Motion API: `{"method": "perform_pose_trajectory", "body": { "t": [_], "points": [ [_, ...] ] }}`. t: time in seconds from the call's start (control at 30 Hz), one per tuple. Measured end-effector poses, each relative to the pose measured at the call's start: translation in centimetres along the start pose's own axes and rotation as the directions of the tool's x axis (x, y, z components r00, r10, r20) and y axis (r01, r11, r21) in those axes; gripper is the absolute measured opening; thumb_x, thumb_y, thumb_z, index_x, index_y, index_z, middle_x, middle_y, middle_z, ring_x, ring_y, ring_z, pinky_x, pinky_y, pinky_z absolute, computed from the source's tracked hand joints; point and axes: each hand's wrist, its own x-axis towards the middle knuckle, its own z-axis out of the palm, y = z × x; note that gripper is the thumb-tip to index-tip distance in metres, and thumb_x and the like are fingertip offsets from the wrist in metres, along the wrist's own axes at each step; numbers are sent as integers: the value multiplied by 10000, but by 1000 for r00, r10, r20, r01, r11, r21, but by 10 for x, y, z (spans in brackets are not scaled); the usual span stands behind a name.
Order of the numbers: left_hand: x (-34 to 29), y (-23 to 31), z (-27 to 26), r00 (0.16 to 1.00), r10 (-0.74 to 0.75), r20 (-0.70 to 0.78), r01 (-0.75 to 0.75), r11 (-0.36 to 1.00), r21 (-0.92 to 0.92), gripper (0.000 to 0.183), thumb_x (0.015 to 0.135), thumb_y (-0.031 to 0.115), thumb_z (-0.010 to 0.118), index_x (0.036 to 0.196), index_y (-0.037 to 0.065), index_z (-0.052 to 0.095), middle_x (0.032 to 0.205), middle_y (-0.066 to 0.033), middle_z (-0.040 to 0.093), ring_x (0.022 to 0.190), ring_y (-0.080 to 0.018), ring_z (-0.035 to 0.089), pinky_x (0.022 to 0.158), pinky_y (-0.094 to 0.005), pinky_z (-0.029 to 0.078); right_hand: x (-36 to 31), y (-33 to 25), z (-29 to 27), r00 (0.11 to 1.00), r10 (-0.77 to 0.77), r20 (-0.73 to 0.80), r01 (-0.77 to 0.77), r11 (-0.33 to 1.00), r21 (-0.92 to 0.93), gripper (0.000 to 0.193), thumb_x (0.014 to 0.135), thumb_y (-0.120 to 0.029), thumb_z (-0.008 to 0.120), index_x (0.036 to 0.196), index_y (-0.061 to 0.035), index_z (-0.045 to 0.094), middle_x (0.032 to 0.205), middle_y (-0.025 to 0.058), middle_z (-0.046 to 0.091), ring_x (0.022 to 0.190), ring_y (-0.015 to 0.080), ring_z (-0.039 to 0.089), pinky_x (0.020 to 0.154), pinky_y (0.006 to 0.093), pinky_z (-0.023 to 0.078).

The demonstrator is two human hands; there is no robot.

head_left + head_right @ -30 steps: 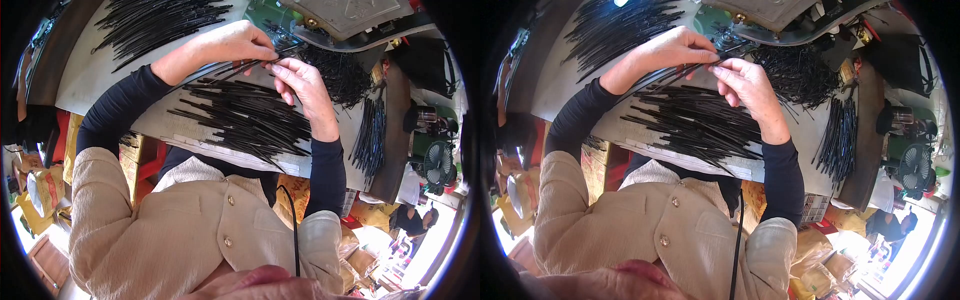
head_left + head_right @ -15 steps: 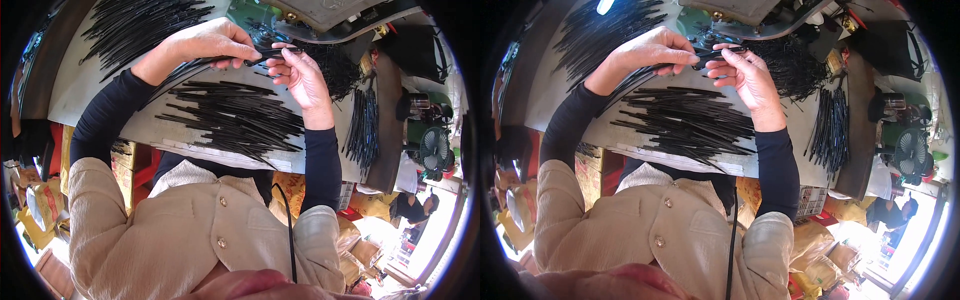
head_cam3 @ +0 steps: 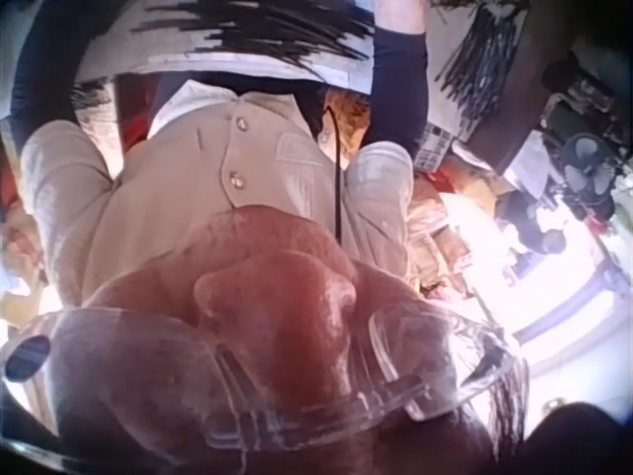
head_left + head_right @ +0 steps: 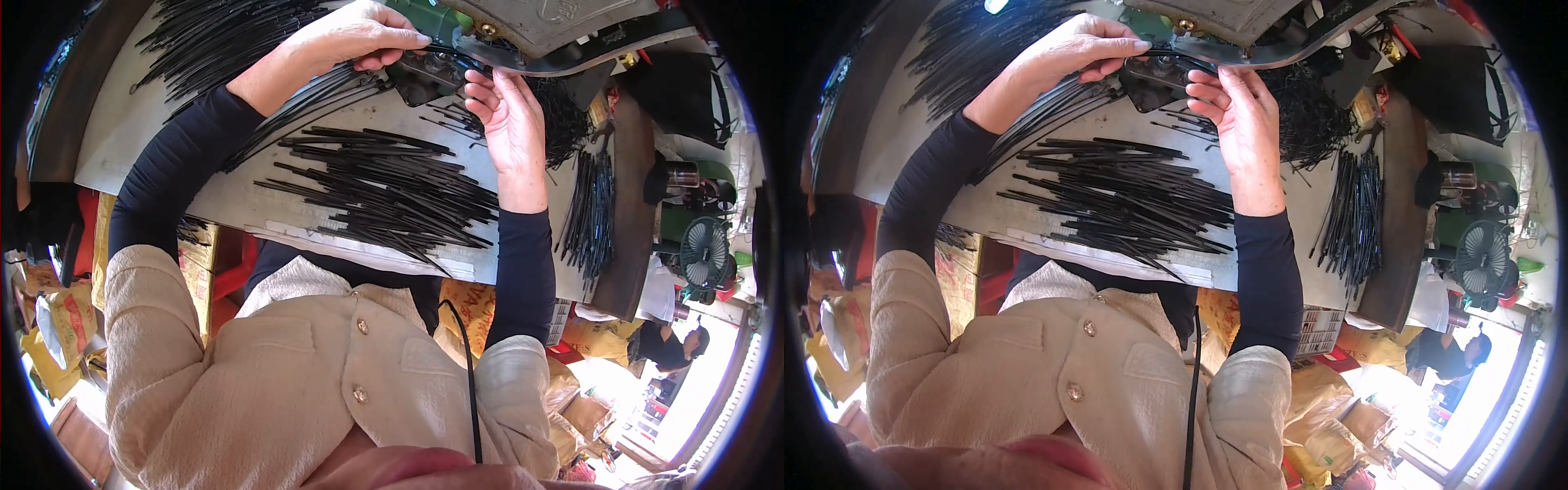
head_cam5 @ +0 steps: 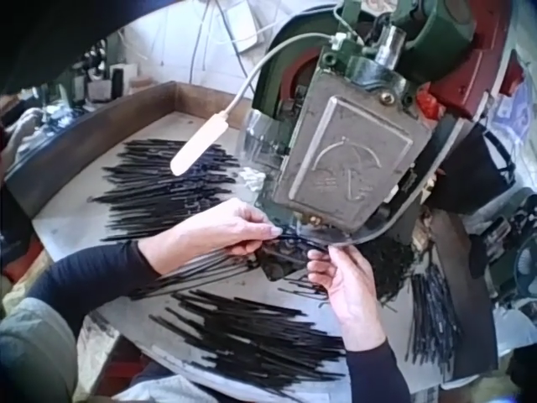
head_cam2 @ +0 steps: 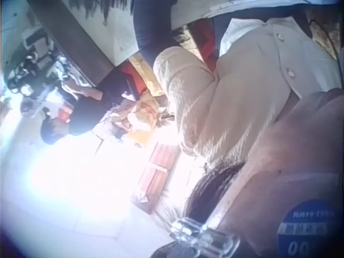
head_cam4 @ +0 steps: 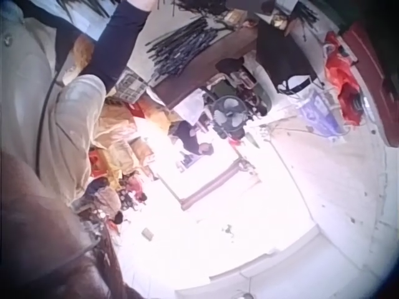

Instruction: The person assembles thin black rods using a mechanical clipping machine.

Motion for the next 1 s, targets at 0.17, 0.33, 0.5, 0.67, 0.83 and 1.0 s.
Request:
{"method": "perform_pose_trajectory", "body": {
  "t": [0.17,0.33,0.5,0.67,0.83,1.0],
  "points": [
    [3,0,3,999,23,-44,-22,999,30,333,874,361,592,838,34,646,509,29,449,402,-27,390,406,-168,291,0,-1,0,1000,-11,-5,11,1000,8,224,919,-142,511,1043,43,534,932,211,631,771,223,659,651,290,564],
    [-3,23,-8,991,-108,80,117,986,-116,281,869,250,599,743,0,618,537,11,521,438,-55,434,430,-216,348,1,-1,1,1000,-14,-7,14,1000,1,223,916,-138,512,1043,45,531,927,216,630,769,231,660,654,297,565],
    [-4,26,-8,996,-53,75,60,995,-85,321,886,288,578,693,33,594,516,24,491,422,-52,400,419,-228,307,0,-1,4,1000,-21,4,21,1000,-12,211,920,-125,499,1041,44,530,921,216,630,765,235,661,657,299,565],
    [1,28,-4,988,-137,64,144,982,-121,321,876,276,592,664,35,590,515,23,496,419,-51,405,427,-224,317,0,-3,1,999,-31,-15,31,999,-36,211,923,-122,491,1042,48,529,922,217,630,770,238,662,656,299,565],
    [-3,24,-8,996,-60,60,62,997,-42,311,874,278,594,676,38,594,511,24,493,419,-53,404,416,-229,312,0,-3,6,999,-35,25,36,999,-31,230,923,-131,497,1057,53,527,920,212,631,774,240,662,655,296,566],
    [-2,30,-5,994,-98,56,102,991,-87,334,874,279,589,639,42,574,504,25,485,419,-55,406,427,-228,321,1,-2,2,998,-56,-1,56,998,-41,231,924,-130,493,1058,56,526,919,215,629,775,242,662,654,298,567]
  ]
}}
